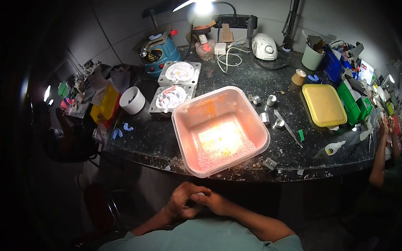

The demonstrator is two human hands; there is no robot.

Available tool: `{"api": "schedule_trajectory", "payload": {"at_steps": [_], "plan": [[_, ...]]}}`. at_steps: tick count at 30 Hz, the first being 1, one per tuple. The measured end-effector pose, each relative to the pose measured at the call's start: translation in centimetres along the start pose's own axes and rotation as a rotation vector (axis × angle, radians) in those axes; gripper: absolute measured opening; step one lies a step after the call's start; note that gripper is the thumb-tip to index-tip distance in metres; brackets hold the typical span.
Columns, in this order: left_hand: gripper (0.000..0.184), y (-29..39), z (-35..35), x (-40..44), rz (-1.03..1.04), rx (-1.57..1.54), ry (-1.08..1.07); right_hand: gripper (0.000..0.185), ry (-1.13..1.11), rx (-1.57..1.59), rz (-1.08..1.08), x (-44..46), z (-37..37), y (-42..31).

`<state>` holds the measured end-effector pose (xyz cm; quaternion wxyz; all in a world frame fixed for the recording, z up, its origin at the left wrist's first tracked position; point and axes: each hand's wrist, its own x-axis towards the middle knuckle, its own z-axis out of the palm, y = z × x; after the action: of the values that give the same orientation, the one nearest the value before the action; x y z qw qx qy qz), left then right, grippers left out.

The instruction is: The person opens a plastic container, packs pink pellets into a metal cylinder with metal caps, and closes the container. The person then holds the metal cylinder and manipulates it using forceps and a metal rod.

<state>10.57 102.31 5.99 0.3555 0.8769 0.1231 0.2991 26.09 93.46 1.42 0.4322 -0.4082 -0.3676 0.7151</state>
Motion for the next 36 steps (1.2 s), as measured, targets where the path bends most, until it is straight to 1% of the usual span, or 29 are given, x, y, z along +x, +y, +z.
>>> {"api": "schedule_trajectory", "payload": {"at_steps": [1, 3, 6, 7, 9, 12, 16, 18, 21, 22, 24, 27, 31, 33, 35, 36], "plan": [[0.03, 0.0, 0.0, 0.2, -0.012, -0.018, -0.032, 0.053, -0.001, 0.0, -0.034, -0.2, -0.2, 0.2], [0.031, -0.2, 0.3, 0.3, 0.045, 0.039, 0.001, 0.055, -0.008, -0.005, -0.102, -0.2, -0.7, 0.8], [0.033, -0.3, 0.8, 0.3, 0.084, 0.05, 0.11, 0.057, -0.063, 0.399, 0.055, 0.6, -1.9, 4.0], [0.033, -0.2, 1.0, 0.3, 0.09, 0.042, 0.155, 0.058, -0.067, 0.346, -0.003, 0.6, -2.0, 3.8], [0.034, -0.2, 1.3, 0.0, 0.089, 0.068, 0.164, 0.059, -0.077, 0.24, -0.114, 0.7, -2.0, 3.3], [0.034, -0.3, 1.3, -0.6, 0.044, 0.058, 0.186, 0.06, -0.109, -0.024, -0.114, 1.0, -2.3, 3.0], [0.036, -0.9, 1.5, -1.4, -0.013, 0.008, 0.194, 0.063, -0.054, -0.026, -0.141, 1.2, -1.7, 2.1], [0.038, -0.4, 0.9, -0.8, -0.003, 0.011, 0.143, 0.064, -0.027, -0.006, -0.192, 1.1, -1.2, 2.1], [0.039, -0.1, 0.0, -0.1, 0.01, 0.007, 0.065, 0.062, -0.081, 0.075, -0.125, 1.1, -2.2, 4.0], [0.039, -0.2, -0.3, -0.1, 0.013, 0.008, 0.046, 0.06, -0.065, 0.098, -0.117, 1.1, -2.2, 3.8], [0.041, -0.8, -0.1, -0.6, 0.015, 0.054, 0.08, 0.057, -0.032, 0.142, -0.1, 1.1, -2.1, 3.4], [0.043, -1.4, -0.2, -0.8, 0.034, 0.131, 0.078, 0.049, -0.028, 0.463, 0.002, 1.7, -1.8, 4.6], [0.048, -1.8, -0.1, -1.2, 0.006, 0.179, 0.067, 0.039, 0.092, 0.347, -0.026, 1.4, -2.4, 5.3], [0.046, -0.8, -0.4, -0.2, -0.006, 0.128, 0.07, 0.035, 0.126, 0.242, -0.057, 1.9, -3.0, 6.8], [0.045, -0.8, -0.6, 0.0, -0.004, 0.087, 0.051, 0.034, 0.166, 0.141, -0.049, 1.3, -2.4, 4.6], [0.046, -1.2, -0.7, -0.2, 0.003, 0.071, 0.029, 0.033, 0.169, 0.152, -0.054, 1.2, -2.1, 4.2]]}}
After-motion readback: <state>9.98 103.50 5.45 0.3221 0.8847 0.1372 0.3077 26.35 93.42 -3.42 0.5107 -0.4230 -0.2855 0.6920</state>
